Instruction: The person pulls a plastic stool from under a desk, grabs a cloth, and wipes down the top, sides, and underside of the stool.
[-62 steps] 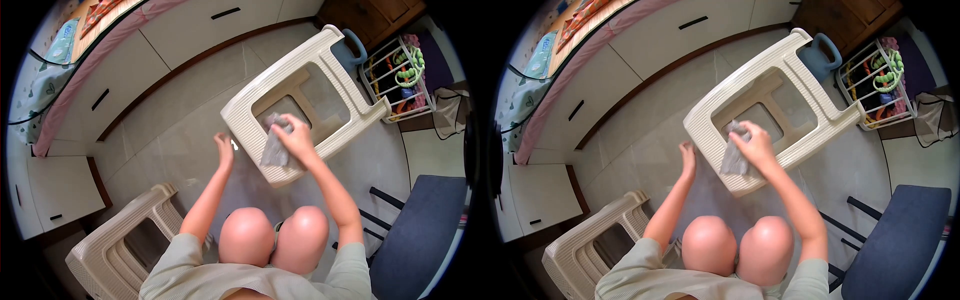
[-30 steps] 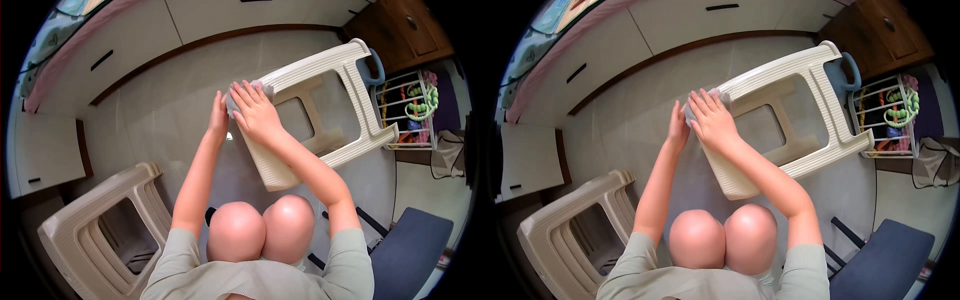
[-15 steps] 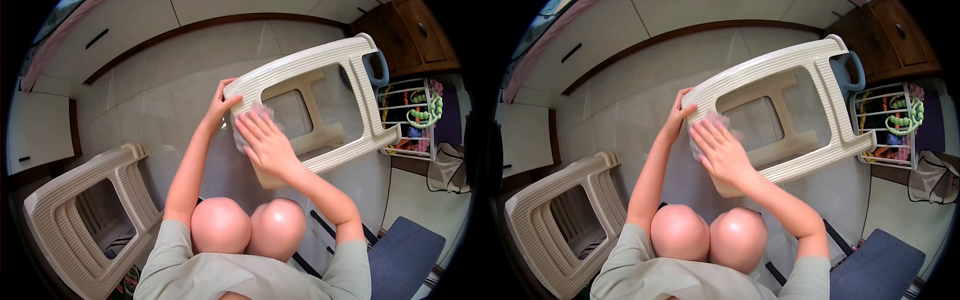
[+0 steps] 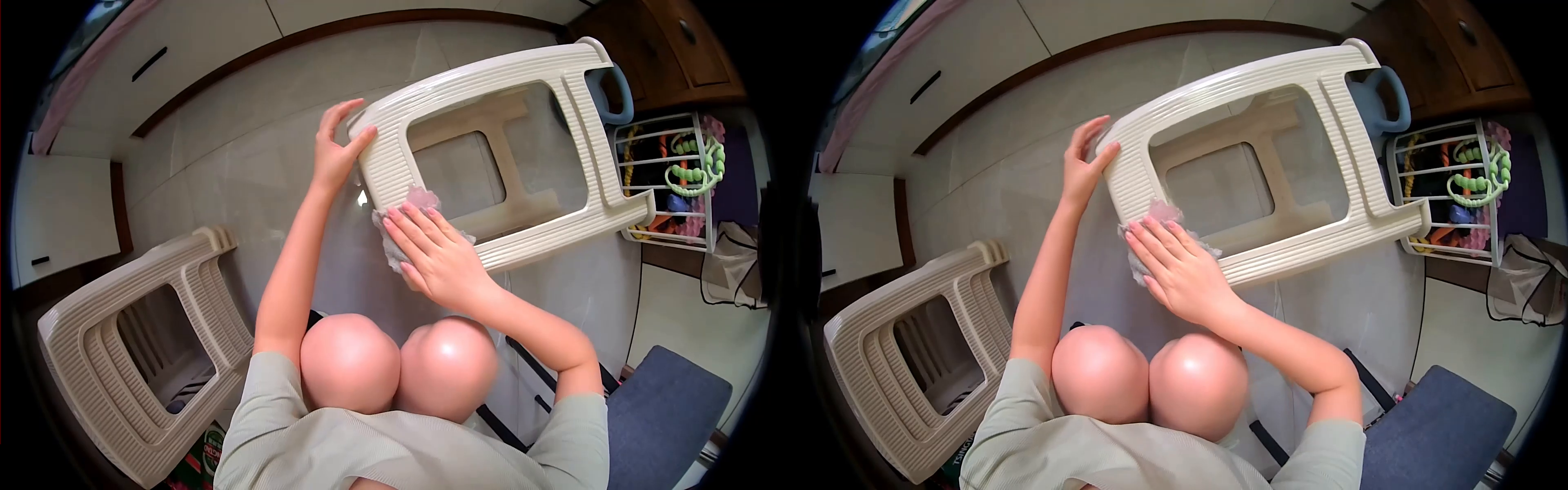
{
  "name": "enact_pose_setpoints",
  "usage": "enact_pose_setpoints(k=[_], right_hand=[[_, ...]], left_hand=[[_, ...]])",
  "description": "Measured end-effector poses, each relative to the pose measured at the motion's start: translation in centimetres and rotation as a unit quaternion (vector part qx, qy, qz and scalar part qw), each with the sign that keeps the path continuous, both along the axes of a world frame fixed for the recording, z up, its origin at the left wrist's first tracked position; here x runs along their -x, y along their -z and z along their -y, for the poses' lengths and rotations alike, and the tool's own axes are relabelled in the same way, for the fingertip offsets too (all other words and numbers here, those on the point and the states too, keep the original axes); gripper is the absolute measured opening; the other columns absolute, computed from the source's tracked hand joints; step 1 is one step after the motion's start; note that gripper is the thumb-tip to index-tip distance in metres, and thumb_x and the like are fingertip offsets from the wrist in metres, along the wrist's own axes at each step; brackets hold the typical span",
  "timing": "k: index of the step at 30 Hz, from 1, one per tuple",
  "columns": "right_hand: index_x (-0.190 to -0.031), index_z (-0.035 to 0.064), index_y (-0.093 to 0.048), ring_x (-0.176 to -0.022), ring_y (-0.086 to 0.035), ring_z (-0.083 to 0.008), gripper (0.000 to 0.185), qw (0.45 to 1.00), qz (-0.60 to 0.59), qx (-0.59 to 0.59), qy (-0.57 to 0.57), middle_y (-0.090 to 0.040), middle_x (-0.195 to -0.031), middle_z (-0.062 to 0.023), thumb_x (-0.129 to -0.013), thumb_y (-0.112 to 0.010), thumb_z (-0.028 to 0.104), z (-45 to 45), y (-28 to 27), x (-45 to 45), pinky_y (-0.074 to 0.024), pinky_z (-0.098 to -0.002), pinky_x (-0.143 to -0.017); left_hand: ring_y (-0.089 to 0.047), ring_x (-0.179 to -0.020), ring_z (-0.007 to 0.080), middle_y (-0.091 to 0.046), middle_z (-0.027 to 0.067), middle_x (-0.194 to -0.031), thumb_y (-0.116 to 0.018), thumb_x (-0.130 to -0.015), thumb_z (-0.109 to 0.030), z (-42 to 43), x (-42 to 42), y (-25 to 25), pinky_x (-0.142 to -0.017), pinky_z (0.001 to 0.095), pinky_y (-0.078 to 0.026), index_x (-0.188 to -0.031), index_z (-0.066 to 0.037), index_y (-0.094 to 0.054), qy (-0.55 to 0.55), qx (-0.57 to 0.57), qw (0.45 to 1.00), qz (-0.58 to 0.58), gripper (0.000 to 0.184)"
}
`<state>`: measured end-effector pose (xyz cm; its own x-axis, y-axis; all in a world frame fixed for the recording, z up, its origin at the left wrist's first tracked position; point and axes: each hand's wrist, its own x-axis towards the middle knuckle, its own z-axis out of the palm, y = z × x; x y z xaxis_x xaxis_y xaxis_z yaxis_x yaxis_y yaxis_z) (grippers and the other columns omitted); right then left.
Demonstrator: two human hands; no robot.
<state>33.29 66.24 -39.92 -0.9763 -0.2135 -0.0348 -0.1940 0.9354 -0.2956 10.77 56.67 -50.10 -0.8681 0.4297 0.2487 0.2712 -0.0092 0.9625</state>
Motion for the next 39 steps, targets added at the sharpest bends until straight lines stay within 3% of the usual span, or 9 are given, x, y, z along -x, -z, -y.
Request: enact_pose_setpoints(k=[4,8,15,19,25,28,36,37,39], right_hand=[[-0.145,0.0033,-0.032,-0.142,-0.025,-0.0250,0.065,0.998,-0.037,-0.024,0.033,-0.032,-0.151,-0.0104,-0.089,-0.054,0.029,0.9,1.1,1.5,-0.0194,-0.0413,-0.116],[-0.145,0.0024,-0.031,-0.142,-0.023,-0.0248,0.066,0.997,-0.039,-0.026,0.060,-0.030,-0.151,-0.0104,-0.089,-0.054,0.029,1.9,1.5,0.7,-0.0180,-0.0408,-0.116],[-0.143,0.0007,-0.032,-0.142,-0.023,-0.0259,0.067,1.000,-0.007,-0.011,0.004,-0.030,-0.151,-0.0126,-0.087,-0.056,0.029,1.1,0.1,-1.9,-0.0173,-0.0409,-0.116],[-0.139,-0.0015,-0.038,-0.139,-0.028,-0.0283,0.062,0.994,-0.080,0.014,0.078,-0.037,-0.147,-0.0145,-0.087,-0.056,0.027,1.0,2.0,2.9,-0.0205,-0.0423,-0.115],[-0.136,-0.0023,-0.044,-0.138,-0.031,-0.0304,0.055,0.971,-0.198,-0.015,0.132,-0.040,-0.144,-0.0171,-0.089,-0.052,0.026,0.0,4.4,11.0,-0.0221,-0.0442,-0.114],[-0.135,-0.0024,-0.044,-0.138,-0.031,-0.0307,0.055,0.979,-0.155,-0.041,0.126,-0.039,-0.144,-0.0171,-0.089,-0.052,0.026,0.4,3.6,9.1,-0.0217,-0.0439,-0.115],[-0.136,0.0026,-0.045,-0.139,-0.030,-0.0271,0.057,0.994,-0.092,-0.062,-0.021,-0.038,-0.147,-0.0126,-0.084,-0.054,0.023,1.6,2.5,-1.9,-0.0223,-0.0416,-0.115],[-0.136,0.0038,-0.046,-0.138,-0.032,-0.0272,0.056,0.994,-0.099,-0.048,-0.008,-0.039,-0.145,-0.0122,-0.083,-0.054,0.022,1.6,2.9,-2.3,-0.0235,-0.0414,-0.115],[-0.131,0.0067,-0.052,-0.133,-0.040,-0.0266,0.051,0.992,-0.124,-0.007,0.019,-0.048,-0.139,-0.0098,-0.082,-0.056,0.019,1.6,3.3,-2.9,-0.0277,-0.0404,-0.113]], left_hand=[[-0.043,-0.130,0.0305,-0.053,0.0054,-0.134,-0.071,-0.080,-0.017,0.0,-2.1,-4.8,-0.111,0.0452,-0.028,-0.120,-0.013,-0.062,0.053,0.181,0.928,-0.320,0.041],[-0.030,-0.139,0.0284,-0.042,0.0033,-0.145,-0.047,-0.096,-0.023,-0.4,-4.1,-5.2,-0.116,0.0472,-0.015,-0.139,-0.018,-0.046,0.103,0.289,0.888,-0.342,0.044],[-0.020,-0.143,0.0276,-0.033,0.0040,-0.151,-0.015,-0.103,-0.042,-0.2,-3.0,-4.9,-0.117,0.0431,-0.007,-0.148,-0.012,-0.029,0.162,0.243,0.919,-0.265,0.056],[-0.009,-0.146,0.0200,-0.024,0.0053,-0.155,-0.007,-0.092,-0.069,-0.4,-2.1,-6.8,-0.117,0.0362,-0.002,-0.153,-0.012,-0.005,0.284,0.028,0.949,0.136,0.083],[-0.007,-0.146,0.0221,-0.024,0.0088,-0.155,-0.002,-0.091,-0.070,-2.2,0.3,-5.9,-0.118,0.0366,-0.002,-0.152,-0.012,-0.012,0.224,0.030,0.965,0.131,0.085],[-0.010,-0.146,0.0247,-0.024,0.0094,-0.155,-0.007,-0.095,-0.064,-2.8,0.8,-5.1,-0.118,0.0371,-0.003,-0.151,-0.013,-0.019,0.213,0.136,0.967,-0.028,0.077],[-0.014,-0.144,0.0321,-0.025,0.0114,-0.154,-0.038,-0.097,-0.047,-2.4,-2.6,-6.1,-0.117,0.0491,-0.003,-0.147,-0.013,-0.032,0.121,0.337,0.878,-0.319,0.061],[-0.014,-0.144,0.0351,-0.026,0.0118,-0.154,-0.047,-0.093,-0.045,-2.3,-4.1,-6.3,-0.117,0.0507,-0.003,-0.146,-0.014,-0.034,0.165,0.306,0.894,-0.283,0.063],[-0.019,-0.143,0.0321,-0.036,0.0106,-0.148,-0.042,-0.095,-0.037,-1.6,-8.2,-7.0,-0.117,0.0506,-0.004,-0.142,-0.015,-0.040,0.233,0.291,0.883,-0.286,0.052]])
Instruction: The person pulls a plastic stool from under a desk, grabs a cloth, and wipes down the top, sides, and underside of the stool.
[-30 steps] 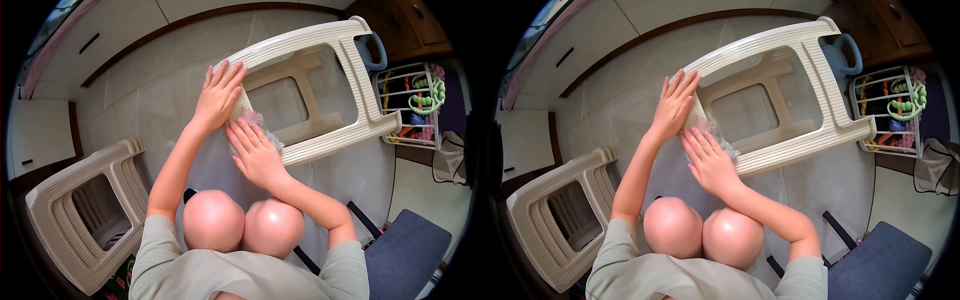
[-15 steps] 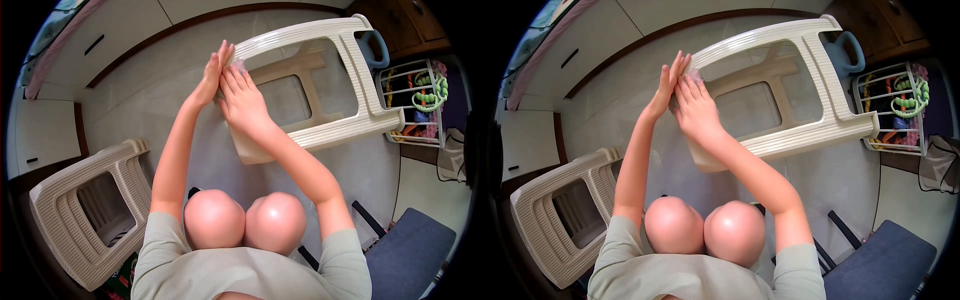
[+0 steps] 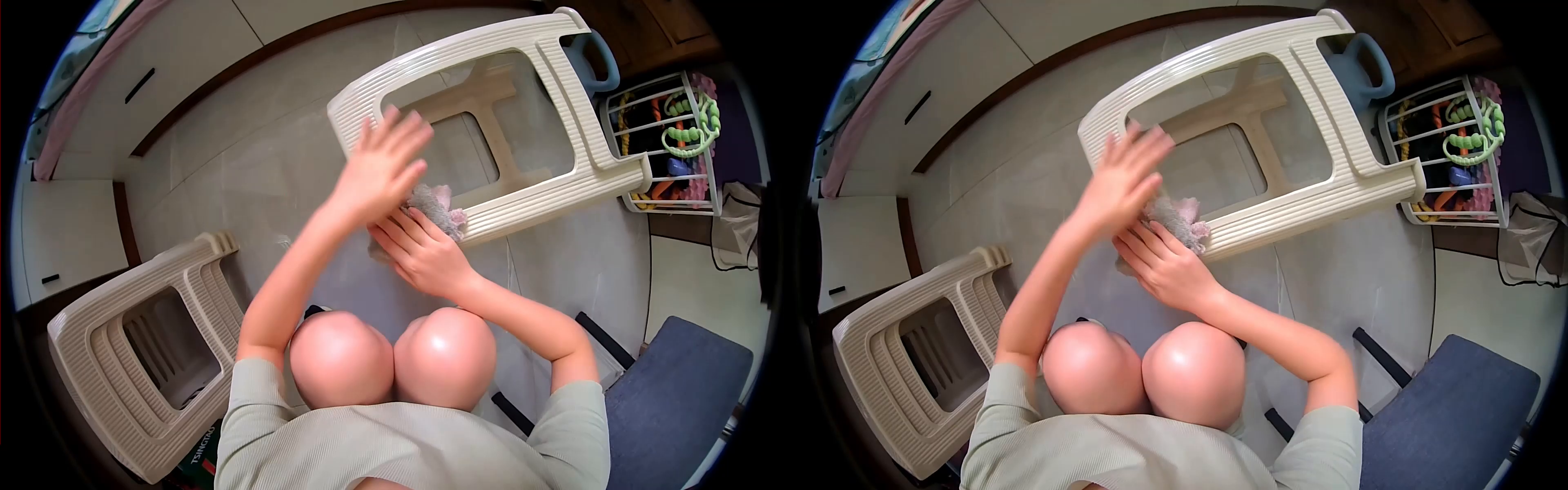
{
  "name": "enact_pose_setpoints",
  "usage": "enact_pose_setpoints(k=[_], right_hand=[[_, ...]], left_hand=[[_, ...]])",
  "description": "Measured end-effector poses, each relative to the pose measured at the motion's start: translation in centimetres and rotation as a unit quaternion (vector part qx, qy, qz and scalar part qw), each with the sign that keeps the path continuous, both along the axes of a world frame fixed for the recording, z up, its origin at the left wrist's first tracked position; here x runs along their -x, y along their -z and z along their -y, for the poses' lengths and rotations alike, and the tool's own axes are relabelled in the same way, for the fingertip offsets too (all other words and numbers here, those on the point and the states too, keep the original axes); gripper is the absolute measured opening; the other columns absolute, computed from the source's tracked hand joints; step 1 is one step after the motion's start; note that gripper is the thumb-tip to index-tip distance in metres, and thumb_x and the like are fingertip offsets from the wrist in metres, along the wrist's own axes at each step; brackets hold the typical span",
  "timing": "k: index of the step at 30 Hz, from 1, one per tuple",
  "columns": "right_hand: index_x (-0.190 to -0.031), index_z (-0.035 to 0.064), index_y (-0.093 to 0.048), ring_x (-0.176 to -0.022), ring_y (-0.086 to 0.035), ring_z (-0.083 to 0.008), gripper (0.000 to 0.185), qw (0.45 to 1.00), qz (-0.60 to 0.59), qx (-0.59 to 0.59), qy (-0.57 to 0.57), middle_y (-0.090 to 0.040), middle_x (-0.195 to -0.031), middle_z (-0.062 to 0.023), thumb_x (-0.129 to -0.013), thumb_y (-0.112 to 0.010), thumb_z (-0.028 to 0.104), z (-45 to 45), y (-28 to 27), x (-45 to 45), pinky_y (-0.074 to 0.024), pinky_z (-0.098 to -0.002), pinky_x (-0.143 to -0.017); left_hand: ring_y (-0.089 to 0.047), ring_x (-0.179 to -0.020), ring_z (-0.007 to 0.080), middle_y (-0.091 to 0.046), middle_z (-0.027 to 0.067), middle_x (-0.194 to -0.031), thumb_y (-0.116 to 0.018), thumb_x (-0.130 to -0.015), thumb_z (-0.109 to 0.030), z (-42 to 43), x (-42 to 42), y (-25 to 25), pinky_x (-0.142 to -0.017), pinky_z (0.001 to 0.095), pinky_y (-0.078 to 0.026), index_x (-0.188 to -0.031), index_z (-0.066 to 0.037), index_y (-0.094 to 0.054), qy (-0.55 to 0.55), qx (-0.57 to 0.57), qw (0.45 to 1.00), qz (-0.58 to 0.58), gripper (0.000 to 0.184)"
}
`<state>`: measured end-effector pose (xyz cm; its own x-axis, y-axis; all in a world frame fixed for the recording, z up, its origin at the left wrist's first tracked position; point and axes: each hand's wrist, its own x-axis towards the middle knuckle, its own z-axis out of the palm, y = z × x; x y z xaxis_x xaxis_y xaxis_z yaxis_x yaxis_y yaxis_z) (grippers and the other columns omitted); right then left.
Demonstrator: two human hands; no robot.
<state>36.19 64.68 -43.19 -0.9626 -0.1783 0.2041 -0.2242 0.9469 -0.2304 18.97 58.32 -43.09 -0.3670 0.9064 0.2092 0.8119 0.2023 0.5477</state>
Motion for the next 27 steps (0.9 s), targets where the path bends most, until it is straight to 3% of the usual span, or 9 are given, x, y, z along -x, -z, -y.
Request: enact_pose_setpoints(k=[4,7,8,11,14,16,22,25,27], right_hand=[[-0.131,0.0075,-0.054,-0.131,-0.044,-0.0230,0.052,0.996,-0.062,-0.030,0.051,-0.051,-0.136,-0.0065,-0.081,-0.058,0.021,-0.3,1.2,-1.1,-0.0296,-0.0395,-0.112],[-0.135,0.0096,-0.051,-0.132,-0.043,-0.0226,0.055,0.993,-0.061,-0.094,0.040,-0.049,-0.139,-0.0057,-0.081,-0.058,0.022,-2.6,0.0,-2.5,-0.0310,-0.0394,-0.111],[-0.137,0.0110,-0.050,-0.133,-0.042,-0.0219,0.056,0.995,-0.051,-0.074,0.049,-0.047,-0.141,-0.0051,-0.082,-0.057,0.022,-3.8,0.3,-3.3,-0.0317,-0.0396,-0.111],[-0.134,0.0118,-0.052,-0.128,-0.047,-0.0230,0.053,0.982,-0.081,-0.096,0.140,-0.051,-0.138,-0.0048,-0.083,-0.055,0.022,-8.8,-0.4,-4.4,-0.0340,-0.0410,-0.108],[-0.132,0.0118,-0.054,-0.127,-0.048,-0.0225,0.050,0.967,-0.109,-0.106,0.202,-0.053,-0.135,-0.0041,-0.083,-0.054,0.022,-11.7,-0.8,-4.3,-0.0333,-0.0417,-0.108],[-0.130,0.0123,-0.055,-0.126,-0.049,-0.0215,0.046,0.951,-0.113,-0.102,0.270,-0.054,-0.134,-0.0032,-0.085,-0.054,0.024,-10.5,-0.7,-3.5,-0.0332,-0.0407,-0.107],[-0.130,0.0139,-0.056,-0.128,-0.047,-0.0202,0.044,0.966,-0.165,-0.019,0.197,-0.053,-0.135,-0.0009,-0.086,-0.052,0.019,-2.8,3.2,0.5,-0.0320,-0.0403,-0.108],[-0.131,0.0143,-0.055,-0.130,-0.045,-0.0199,0.044,0.975,-0.183,-0.057,0.110,-0.052,-0.136,-0.0004,-0.087,-0.051,0.016,-5.9,2.9,-1.3,-0.0310,-0.0405,-0.108],[-0.131,0.0145,-0.055,-0.129,-0.045,-0.0209,0.044,0.966,-0.186,-0.086,0.161,-0.051,-0.137,-0.0004,-0.087,-0.051,0.016,-9.3,2.5,-3.1,-0.0314,-0.0408,-0.108]], left_hand=[[-0.035,-0.135,0.0297,-0.058,0.0096,-0.125,-0.033,-0.097,-0.030,1.5,-3.2,-0.3,-0.117,0.0499,-0.007,-0.130,-0.013,-0.054,0.068,-0.014,0.996,0.048,0.042],[-0.046,-0.124,0.0281,-0.065,0.0050,-0.102,-0.039,-0.095,-0.022,1.3,-2.3,-0.3,-0.116,0.0509,-0.013,-0.118,-0.013,-0.061,0.077,-0.066,0.991,0.081,0.032],[-0.049,-0.117,0.0268,-0.063,0.0037,-0.092,-0.042,-0.094,-0.020,1.1,-2.5,0.0,-0.115,0.0503,-0.018,-0.105,-0.012,-0.065,0.059,-0.084,0.994,0.048,0.027],[-0.052,-0.111,0.0241,-0.059,0.0048,-0.085,-0.045,-0.094,-0.022,0.8,-2.4,0.5,-0.114,0.0472,-0.021,-0.085,-0.009,-0.067,0.058,-0.047,0.997,-0.036,0.027],[-0.055,-0.103,0.0226,-0.058,0.0045,-0.083,-0.053,-0.090,-0.017,-0.6,-2.7,1.0,-0.112,0.0460,-0.027,-0.073,-0.008,-0.064,0.003,-0.085,0.995,-0.058,0.022],[-0.056,-0.102,0.0227,-0.058,0.0045,-0.084,-0.054,-0.090,-0.016,-1.2,-2.3,1.1,-0.111,0.0458,-0.028,-0.074,-0.007,-0.065,0.003,-0.094,0.994,-0.058,0.021],[-0.056,-0.098,0.0236,-0.058,0.0059,-0.084,-0.055,-0.090,-0.017,-2.7,0.0,1.5,-0.109,0.0434,-0.032,-0.080,-0.002,-0.065,-0.002,-0.137,0.987,-0.087,0.021],[-0.056,-0.098,0.0237,-0.058,0.0058,-0.086,-0.055,-0.090,-0.017,-2.4,0.0,1.4,-0.110,0.0438,-0.032,-0.081,-0.003,-0.065,0.012,-0.119,0.989,-0.085,0.020],[-0.056,-0.099,0.0234,-0.058,0.0057,-0.087,-0.055,-0.091,-0.017,-2.4,-0.2,1.3,-0.111,0.0443,-0.031,-0.079,-0.003,-0.065,0.015,-0.119,0.989,-0.085,0.021]])
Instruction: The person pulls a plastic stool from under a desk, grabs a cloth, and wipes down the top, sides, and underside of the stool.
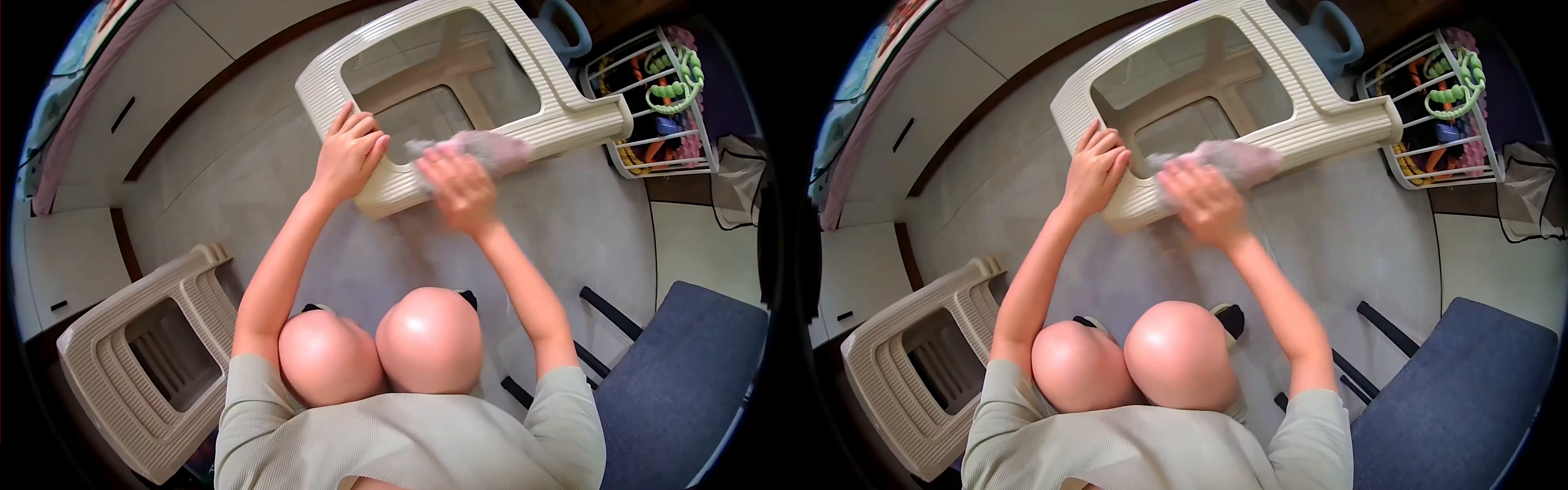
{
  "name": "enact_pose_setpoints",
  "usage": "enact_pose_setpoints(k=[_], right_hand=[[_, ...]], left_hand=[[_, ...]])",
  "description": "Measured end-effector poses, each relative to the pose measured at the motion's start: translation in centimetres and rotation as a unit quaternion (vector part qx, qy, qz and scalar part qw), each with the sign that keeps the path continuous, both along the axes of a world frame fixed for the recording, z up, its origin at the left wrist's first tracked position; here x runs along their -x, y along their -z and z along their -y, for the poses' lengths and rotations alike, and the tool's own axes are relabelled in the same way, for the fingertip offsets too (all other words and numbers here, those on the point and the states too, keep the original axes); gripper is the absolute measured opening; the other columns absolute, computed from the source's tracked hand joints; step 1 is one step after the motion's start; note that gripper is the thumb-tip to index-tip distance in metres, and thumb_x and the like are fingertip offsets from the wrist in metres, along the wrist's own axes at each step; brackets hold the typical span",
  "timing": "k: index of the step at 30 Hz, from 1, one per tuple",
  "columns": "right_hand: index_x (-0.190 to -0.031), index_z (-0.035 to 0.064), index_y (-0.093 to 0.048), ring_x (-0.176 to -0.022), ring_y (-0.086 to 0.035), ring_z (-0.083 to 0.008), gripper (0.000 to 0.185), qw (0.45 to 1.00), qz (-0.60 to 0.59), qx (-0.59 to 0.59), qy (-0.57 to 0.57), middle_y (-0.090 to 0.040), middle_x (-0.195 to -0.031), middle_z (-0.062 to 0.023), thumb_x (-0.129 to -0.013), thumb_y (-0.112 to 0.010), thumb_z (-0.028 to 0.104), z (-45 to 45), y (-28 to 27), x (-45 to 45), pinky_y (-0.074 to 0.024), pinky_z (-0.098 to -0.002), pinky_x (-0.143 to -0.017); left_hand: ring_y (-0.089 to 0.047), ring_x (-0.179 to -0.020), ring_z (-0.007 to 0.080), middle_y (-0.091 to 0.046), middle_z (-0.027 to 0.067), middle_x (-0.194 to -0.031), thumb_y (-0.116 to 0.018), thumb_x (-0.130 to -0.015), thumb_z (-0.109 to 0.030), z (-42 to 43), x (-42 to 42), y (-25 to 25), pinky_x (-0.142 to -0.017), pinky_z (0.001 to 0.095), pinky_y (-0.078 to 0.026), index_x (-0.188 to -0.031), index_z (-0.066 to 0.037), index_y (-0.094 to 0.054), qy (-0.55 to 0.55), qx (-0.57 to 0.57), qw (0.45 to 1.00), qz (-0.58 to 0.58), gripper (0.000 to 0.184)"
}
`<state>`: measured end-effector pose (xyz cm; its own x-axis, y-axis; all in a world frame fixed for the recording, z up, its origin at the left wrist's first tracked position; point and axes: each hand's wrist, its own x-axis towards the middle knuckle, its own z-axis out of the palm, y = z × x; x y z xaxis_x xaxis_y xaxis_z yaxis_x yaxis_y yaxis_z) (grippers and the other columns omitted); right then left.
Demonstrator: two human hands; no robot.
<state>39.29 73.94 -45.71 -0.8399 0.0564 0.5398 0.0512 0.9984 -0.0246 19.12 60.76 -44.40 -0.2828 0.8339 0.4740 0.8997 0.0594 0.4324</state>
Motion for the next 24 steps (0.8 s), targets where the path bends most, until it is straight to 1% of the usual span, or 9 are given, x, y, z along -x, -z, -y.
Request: enact_pose_setpoints(k=[4,5,7,9,12,15,19,20,24], right_hand=[[-0.131,0.0145,-0.054,-0.131,-0.043,-0.0226,0.045,0.989,-0.041,0.071,0.122,-0.051,-0.137,-0.0006,-0.087,-0.051,0.014,1.2,0.7,-0.5,-0.0281,-0.0422,-0.109],[-0.131,0.0151,-0.054,-0.132,-0.041,-0.0222,0.044,0.988,-0.047,0.089,0.115,-0.049,-0.138,0.0002,-0.087,-0.051,0.014,2.6,1.4,0.0,-0.0228,-0.0421,-0.111],[-0.133,0.0174,-0.053,-0.131,-0.040,-0.0200,0.044,0.990,-0.096,0.108,-0.001,-0.046,-0.140,0.0015,-0.089,-0.049,0.016,5.7,5.1,1.7,-0.0184,-0.0398,-0.113],[-0.134,0.0203,-0.051,-0.130,-0.041,-0.0183,0.044,0.995,-0.079,-0.065,0.021,-0.044,-0.141,0.0029,-0.090,-0.047,0.018,9.0,6.1,3.1,-0.0204,-0.0379,-0.112],[-0.135,0.0220,-0.051,-0.130,-0.041,-0.0167,0.045,0.991,-0.095,-0.098,-0.003,-0.046,-0.140,0.0039,-0.090,-0.046,0.019,8.4,5.6,3.2,-0.0200,-0.0372,-0.112],[-0.131,0.0222,-0.055,-0.128,-0.042,-0.0163,0.042,0.997,-0.053,-0.050,-0.040,-0.048,-0.138,0.0042,-0.090,-0.046,0.020,5.3,5.1,1.8,-0.0198,-0.0372,-0.112],[-0.120,0.0225,-0.062,-0.125,-0.043,-0.0175,0.033,0.990,-0.107,0.013,0.090,-0.053,-0.132,0.0038,-0.091,-0.047,0.020,-0.2,3.2,0.4,-0.0246,-0.0388,-0.107],[-0.118,0.0228,-0.063,-0.125,-0.044,-0.0177,0.032,0.984,-0.128,0.032,0.119,-0.054,-0.130,0.0037,-0.091,-0.047,0.020,-0.6,3.0,0.1,-0.0260,-0.0390,-0.106],[-0.110,0.0232,-0.065,-0.121,-0.046,-0.0185,0.028,0.977,-0.194,0.037,0.083,-0.059,-0.122,0.0028,-0.094,-0.043,0.021,3.9,5.3,3.0,-0.0245,-0.0416,-0.105]], left_hand=[[-0.056,-0.099,0.0230,-0.058,0.0056,-0.086,-0.054,-0.091,-0.017,0.0,0.0,0.0,-0.111,0.0451,-0.031,-0.078,-0.003,-0.064,-0.006,0.004,1.000,0.007,0.021],[-0.056,-0.099,0.0229,-0.058,0.0056,-0.086,-0.055,-0.091,-0.017,0.0,-0.1,0.1,-0.111,0.0453,-0.031,-0.078,-0.004,-0.064,-0.007,0.004,1.000,0.007,0.021],[-0.056,-0.099,0.0229,-0.058,0.0056,-0.086,-0.055,-0.091,-0.017,-0.1,0.0,0.3,-0.111,0.0455,-0.031,-0.078,-0.004,-0.064,-0.010,0.008,1.000,0.007,0.021],[-0.056,-0.100,0.0230,-0.058,0.0055,-0.086,-0.055,-0.091,-0.018,-0.1,0.2,0.4,-0.111,0.0456,-0.031,-0.078,-0.004,-0.064,-0.010,0.007,1.000,0.007,0.021],[-0.056,-0.101,0.0229,-0.058,0.0050,-0.086,-0.055,-0.091,-0.018,-0.1,0.4,0.4,-0.111,0.0457,-0.031,-0.079,-0.005,-0.064,-0.003,0.010,1.000,0.000,0.020],[-0.055,-0.102,0.0227,-0.059,0.0043,-0.086,-0.056,-0.090,-0.018,-0.1,0.2,0.3,-0.111,0.0458,-0.031,-0.079,-0.005,-0.065,0.001,0.022,1.000,-0.013,0.019],[-0.055,-0.102,0.0226,-0.059,0.0038,-0.087,-0.056,-0.090,-0.017,-0.1,0.2,0.0,-0.111,0.0461,-0.031,-0.080,-0.005,-0.065,-0.003,0.028,1.000,-0.012,0.018],[-0.055,-0.102,0.0227,-0.060,0.0038,-0.087,-0.056,-0.090,-0.017,-0.2,0.1,0.0,-0.111,0.0461,-0.031,-0.081,-0.005,-0.065,-0.003,0.028,1.000,-0.009,0.018],[-0.055,-0.103,0.0235,-0.060,0.0043,-0.087,-0.056,-0.090,-0.016,-0.2,0.2,-0.1,-0.111,0.0465,-0.030,-0.080,-0.005,-0.065,-0.004,0.017,1.000,-0.007,0.017]])
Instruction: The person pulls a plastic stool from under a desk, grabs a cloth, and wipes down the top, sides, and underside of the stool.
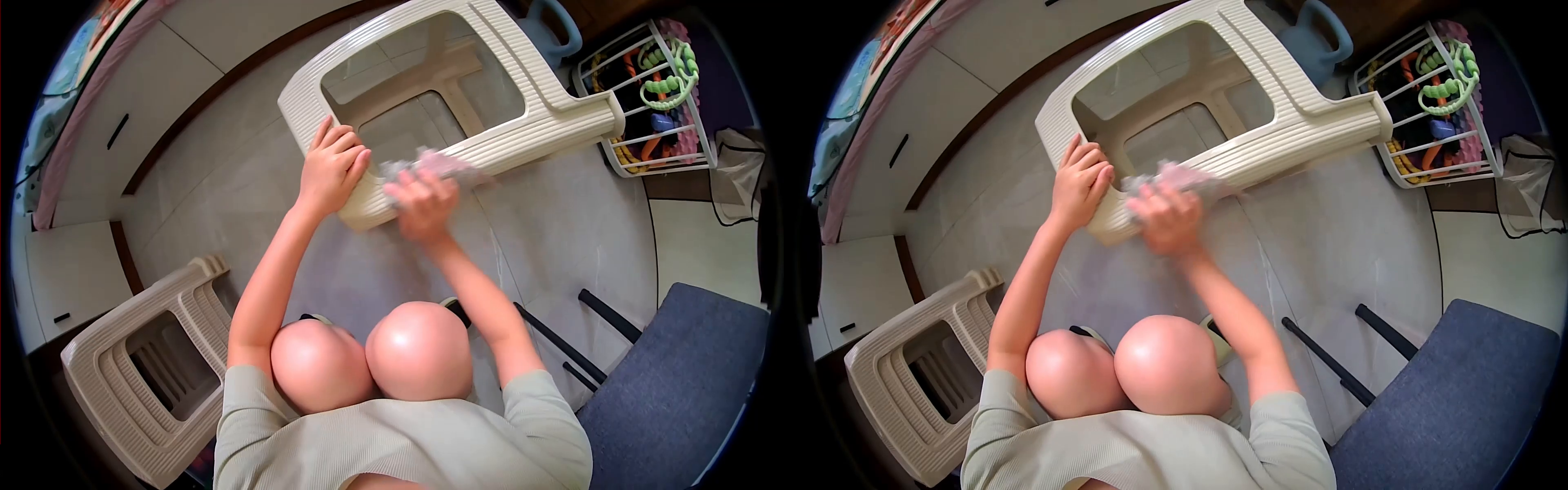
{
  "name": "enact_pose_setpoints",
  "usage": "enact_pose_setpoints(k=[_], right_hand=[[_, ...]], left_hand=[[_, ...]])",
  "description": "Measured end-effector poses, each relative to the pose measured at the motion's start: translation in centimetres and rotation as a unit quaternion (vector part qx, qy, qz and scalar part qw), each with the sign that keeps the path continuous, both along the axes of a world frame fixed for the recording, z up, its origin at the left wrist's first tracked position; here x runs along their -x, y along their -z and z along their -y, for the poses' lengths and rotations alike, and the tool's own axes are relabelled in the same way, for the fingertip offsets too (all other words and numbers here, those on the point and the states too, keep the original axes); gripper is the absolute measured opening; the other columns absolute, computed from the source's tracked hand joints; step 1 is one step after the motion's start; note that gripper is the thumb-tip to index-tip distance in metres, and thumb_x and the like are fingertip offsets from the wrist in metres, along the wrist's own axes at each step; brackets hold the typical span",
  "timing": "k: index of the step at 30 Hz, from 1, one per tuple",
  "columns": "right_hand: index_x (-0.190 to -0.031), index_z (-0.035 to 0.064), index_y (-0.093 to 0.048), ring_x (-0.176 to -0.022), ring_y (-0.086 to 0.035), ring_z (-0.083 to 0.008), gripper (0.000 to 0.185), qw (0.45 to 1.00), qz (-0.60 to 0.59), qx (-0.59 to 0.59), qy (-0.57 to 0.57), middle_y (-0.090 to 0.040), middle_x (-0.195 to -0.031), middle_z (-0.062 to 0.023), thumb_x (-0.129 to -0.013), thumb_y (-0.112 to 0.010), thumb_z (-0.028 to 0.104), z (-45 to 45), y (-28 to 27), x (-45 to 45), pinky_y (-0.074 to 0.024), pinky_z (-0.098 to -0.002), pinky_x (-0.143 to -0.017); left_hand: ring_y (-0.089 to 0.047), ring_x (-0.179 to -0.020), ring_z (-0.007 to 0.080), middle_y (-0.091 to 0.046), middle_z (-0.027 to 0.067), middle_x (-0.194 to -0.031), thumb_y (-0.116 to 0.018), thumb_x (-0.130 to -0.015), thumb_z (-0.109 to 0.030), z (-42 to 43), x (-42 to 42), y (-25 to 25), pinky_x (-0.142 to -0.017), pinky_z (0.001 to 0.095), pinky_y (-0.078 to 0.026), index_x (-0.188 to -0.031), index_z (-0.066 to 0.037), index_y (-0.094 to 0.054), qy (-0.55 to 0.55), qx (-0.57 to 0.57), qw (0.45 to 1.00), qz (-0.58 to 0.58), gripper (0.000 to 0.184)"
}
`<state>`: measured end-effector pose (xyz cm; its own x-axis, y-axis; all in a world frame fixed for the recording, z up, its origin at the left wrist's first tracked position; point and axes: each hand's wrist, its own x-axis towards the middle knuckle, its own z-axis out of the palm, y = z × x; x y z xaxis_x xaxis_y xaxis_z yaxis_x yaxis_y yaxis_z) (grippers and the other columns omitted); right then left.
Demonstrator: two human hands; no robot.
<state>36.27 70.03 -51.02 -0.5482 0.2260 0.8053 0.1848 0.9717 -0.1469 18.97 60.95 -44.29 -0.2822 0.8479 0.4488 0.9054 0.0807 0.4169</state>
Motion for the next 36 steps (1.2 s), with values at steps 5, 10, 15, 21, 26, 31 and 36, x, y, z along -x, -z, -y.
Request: enact_pose_setpoints(k=[5,10,15,21,26,31,36], right_hand=[[-0.117,0.0221,-0.063,-0.119,-0.050,-0.0186,0.032,0.995,0.058,-0.039,-0.074,-0.058,-0.123,0.0026,-0.090,-0.048,0.016,1.6,-0.7,-0.1,-0.0290,-0.0367,-0.105],[-0.122,0.0157,-0.062,-0.122,-0.049,-0.0196,0.035,0.994,0.095,-0.008,-0.044,-0.057,-0.128,0.0010,-0.092,-0.045,0.018,-6.7,-3.6,-4.0,-0.0268,-0.0369,-0.108],[-0.122,0.0150,-0.062,-0.124,-0.046,-0.0184,0.036,0.994,0.092,0.058,0.018,-0.056,-0.129,0.0005,-0.094,-0.042,0.022,-5.4,-4.3,-4.0,-0.0237,-0.0393,-0.110],[-0.123,0.0167,-0.062,-0.125,-0.045,-0.0165,0.037,0.991,0.119,-0.020,-0.048,-0.057,-0.128,0.0024,-0.089,-0.049,0.015,-6.9,-3.9,-4.5,-0.0255,-0.0381,-0.110],[-0.124,0.0153,-0.061,-0.127,-0.044,-0.0211,0.039,0.997,0.077,0.017,0.021,-0.056,-0.128,0.0000,-0.088,-0.046,0.013,-14.2,-5.5,-6.9,-0.0235,-0.0425,-0.110],[-0.127,0.0149,-0.058,-0.129,-0.041,-0.0223,0.041,0.994,0.067,0.069,0.058,-0.054,-0.131,-0.0022,-0.088,-0.045,0.017,-11.6,-6.2,-6.2,-0.0203,-0.0432,-0.112],[-0.124,0.0181,-0.060,-0.126,-0.043,-0.0188,0.039,0.993,0.108,0.040,-0.001,-0.055,-0.130,0.0011,-0.087,-0.049,0.021,-3.5,-5.5,-4.9,-0.0256,-0.0406,-0.107]], left_hand=[[-0.055,-0.104,0.0238,-0.060,0.0046,-0.088,-0.055,-0.090,-0.016,0.2,0.0,0.0,-0.111,0.0468,-0.029,-0.080,-0.005,-0.064,0.017,0.005,1.000,-0.005,0.018],[-0.055,-0.105,0.0233,-0.061,0.0038,-0.090,-0.053,-0.092,-0.016,0.1,-0.3,0.0,-0.112,0.0470,-0.027,-0.081,-0.006,-0.064,0.001,0.008,1.000,-0.018,0.018],[-0.059,-0.103,0.0259,-0.063,0.0077,-0.096,-0.059,-0.087,-0.026,-1.0,-4.0,-2.2,-0.106,0.0474,-0.035,-0.101,-0.006,-0.063,0.021,0.073,0.997,-0.032,0.025],[-0.061,-0.084,0.0295,-0.059,0.0113,-0.096,-0.081,-0.060,-0.047,-2.5,-7.9,-3.9,-0.074,0.0381,-0.049,-0.143,-0.008,-0.037,0.032,0.161,0.986,0.037,0.101],[-0.060,-0.071,0.0276,-0.056,0.0089,-0.085,-0.086,-0.053,-0.036,-2.3,-7.9,-1.8,-0.064,0.0374,-0.048,-0.141,-0.013,-0.041,-0.003,0.117,0.993,-0.011,0.101],[-0.060,-0.069,0.0279,-0.060,0.0087,-0.085,-0.086,-0.053,-0.031,-1.4,-7.3,-2.2,-0.063,0.0376,-0.049,-0.129,-0.013,-0.051,-0.013,0.100,0.995,0.001,0.086],[-0.065,-0.078,0.0267,-0.065,0.0089,-0.094,-0.084,-0.057,-0.032,3.8,-4.9,-3.4,-0.065,0.0354,-0.051,-0.119,-0.010,-0.057,0.005,0.103,0.993,0.052,0.070]])
